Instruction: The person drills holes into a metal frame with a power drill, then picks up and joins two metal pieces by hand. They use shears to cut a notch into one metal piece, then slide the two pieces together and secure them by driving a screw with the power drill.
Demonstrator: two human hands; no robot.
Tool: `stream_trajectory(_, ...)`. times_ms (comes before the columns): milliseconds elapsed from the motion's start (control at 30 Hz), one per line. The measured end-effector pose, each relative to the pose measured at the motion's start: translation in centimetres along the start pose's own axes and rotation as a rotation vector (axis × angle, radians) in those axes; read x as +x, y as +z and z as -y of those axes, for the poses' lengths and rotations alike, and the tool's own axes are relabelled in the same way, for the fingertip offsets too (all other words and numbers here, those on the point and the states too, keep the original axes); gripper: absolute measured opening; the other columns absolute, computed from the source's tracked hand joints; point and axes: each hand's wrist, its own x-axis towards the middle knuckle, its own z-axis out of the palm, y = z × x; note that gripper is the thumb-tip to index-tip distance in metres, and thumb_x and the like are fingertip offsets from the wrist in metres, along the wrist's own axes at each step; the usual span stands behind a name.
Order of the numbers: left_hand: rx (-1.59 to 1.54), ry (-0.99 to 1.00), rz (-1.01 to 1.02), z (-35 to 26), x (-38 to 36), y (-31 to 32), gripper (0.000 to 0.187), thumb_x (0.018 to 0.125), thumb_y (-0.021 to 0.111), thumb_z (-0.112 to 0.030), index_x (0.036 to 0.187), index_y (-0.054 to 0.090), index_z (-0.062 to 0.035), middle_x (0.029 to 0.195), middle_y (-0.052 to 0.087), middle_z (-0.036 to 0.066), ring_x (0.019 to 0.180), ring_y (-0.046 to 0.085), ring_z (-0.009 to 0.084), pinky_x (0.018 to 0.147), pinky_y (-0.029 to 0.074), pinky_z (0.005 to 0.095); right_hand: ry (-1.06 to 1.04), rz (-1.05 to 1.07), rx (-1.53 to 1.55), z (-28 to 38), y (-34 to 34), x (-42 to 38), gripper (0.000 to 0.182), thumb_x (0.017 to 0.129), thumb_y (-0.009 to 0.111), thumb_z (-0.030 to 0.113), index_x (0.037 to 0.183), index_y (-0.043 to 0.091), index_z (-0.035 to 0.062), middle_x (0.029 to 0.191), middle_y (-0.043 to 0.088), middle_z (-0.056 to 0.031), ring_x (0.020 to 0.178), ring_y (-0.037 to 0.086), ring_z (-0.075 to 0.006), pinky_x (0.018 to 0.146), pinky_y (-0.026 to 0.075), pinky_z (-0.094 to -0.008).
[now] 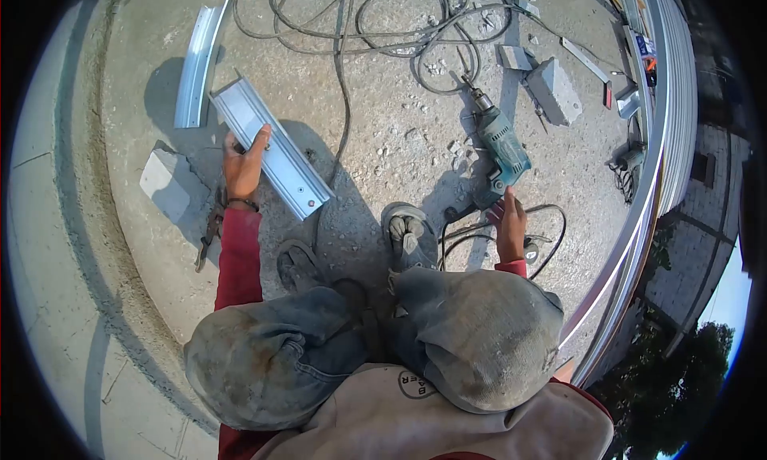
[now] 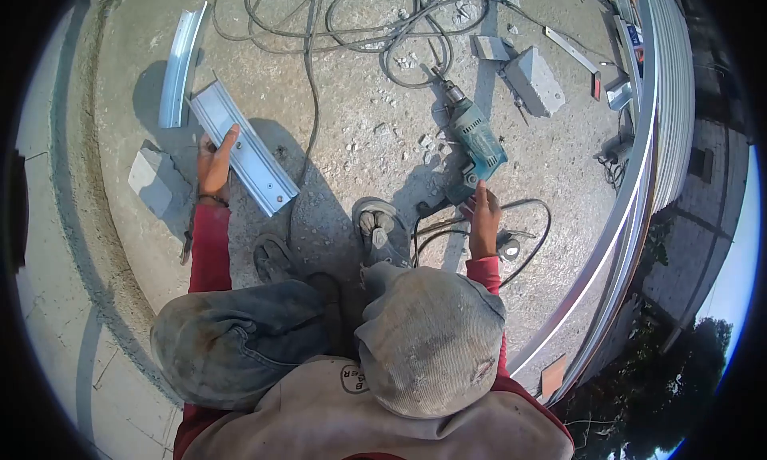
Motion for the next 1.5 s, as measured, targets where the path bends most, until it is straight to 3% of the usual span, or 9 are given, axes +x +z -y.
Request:
stream_trajectory(200,0.180,0.006,-0.085,1.1,-2.2,3.8,0.056,0.096,0.070,-0.036,0.128,0.057,0.0078,0.122,0.068,0.020,0.112,0.065,0.0268,0.097,0.049,0.0372,0.199,0.271,0.310,0.1,-1.2,4.7,0.066,0.098,0.063,0.051,0.137,0.051,-0.0015,0.119,0.065,-0.0179,0.105,0.066,-0.0290,0.090,0.055,-0.0425)
stream_trajectory(333,0.557,0.279,-0.120,2.9,-1.3,3.2,0.045,0.096,0.056,-0.033,0.127,0.053,0.0005,0.118,0.066,0.031,0.108,0.065,0.0464,0.095,0.051,0.0453,-0.786,0.391,-0.349,0.3,0.3,4.3,0.043,0.100,0.065,0.036,0.129,0.057,0.0053,0.115,0.065,-0.0162,0.098,0.067,-0.0263,0.086,0.058,-0.0428)
stream_trajectory(400,0.500,0.108,-0.278,2.5,-2.0,4.6,0.056,0.096,0.057,-0.037,0.137,0.045,0.0000,0.119,0.064,0.033,0.111,0.064,0.0456,0.097,0.049,0.0469,0.067,0.445,0.483,1.9,2.2,5.9,0.047,0.099,0.064,0.042,0.126,0.056,0.0037,0.114,0.066,-0.0136,0.084,0.066,-0.0216,0.071,0.056,-0.0313)
stream_trajectory(600,0.584,-0.060,-0.256,0.1,-1.7,6.0,0.074,0.091,0.067,-0.042,0.140,0.039,0.0054,0.120,0.065,0.032,0.113,0.064,0.0456,0.098,0.049,0.0497,0.653,0.710,1.228,2.9,2.7,8.3,0.033,0.100,0.064,0.034,0.118,0.060,0.0063,0.103,0.071,-0.0101,0.061,0.057,-0.0104,0.057,0.051,-0.0279)
stream_trajectory(700,0.220,-0.018,-0.168,3.5,1.1,5.1,0.070,0.087,0.080,-0.026,0.135,0.042,0.0072,0.117,0.067,0.023,0.105,0.068,0.0356,0.090,0.054,0.0414,0.074,0.612,0.670,4.3,2.0,5.5,0.034,0.101,0.064,0.033,0.119,0.060,0.0046,0.097,0.071,-0.0105,0.057,0.055,-0.0099,0.052,0.050,-0.0246)
stream_trajectory(800,-0.359,-0.084,-0.099,-1.1,-1.7,6.3,0.065,0.087,0.077,-0.019,0.134,0.043,0.0076,0.114,0.068,0.019,0.099,0.068,0.0278,0.088,0.054,0.0376,0.079,0.696,0.573,4.4,-2.0,3.0,0.033,0.103,0.059,0.031,0.124,0.057,0.0045,0.110,0.070,-0.0124,0.057,0.053,-0.0106,0.052,0.049,-0.0278)
stream_trajectory(900,-0.266,-0.035,-0.033,-1.0,-3.9,9.0,0.063,0.086,0.075,-0.015,0.134,0.042,0.0098,0.116,0.066,0.019,0.102,0.067,0.0270,0.090,0.054,0.0380,-0.127,0.335,0.209,10.7,-0.3,-6.4,0.048,0.098,0.066,0.033,0.129,0.054,-0.0018,0.114,0.069,-0.0167,0.065,0.062,-0.0152,0.050,0.050,-0.0284)
stream_trajectory(1200,-0.243,0.044,-0.087,3.7,-2.9,12.7,0.068,0.079,0.081,-0.013,0.125,0.037,0.0103,0.107,0.067,0.019,0.096,0.068,0.0240,0.084,0.055,0.0336,-0.400,0.482,-0.625,21.0,3.2,-16.3,0.043,0.089,0.075,0.014,0.125,0.057,-0.0009,0.100,0.074,-0.0140,0.065,0.061,-0.0101,0.058,0.048,-0.0240)
stream_trajectory(1500,0.088,0.054,-0.205,2.2,-5.0,12.3,0.070,0.075,0.085,-0.016,0.125,0.042,0.0064,0.111,0.069,0.028,0.099,0.070,0.0404,0.089,0.055,0.0451,-0.729,0.772,-1.125,22.0,7.2,-15.6,0.061,0.082,0.078,0.009,0.136,0.051,-0.0010,0.100,0.073,-0.0253,0.093,0.074,-0.0409,0.081,0.058,-0.0439)
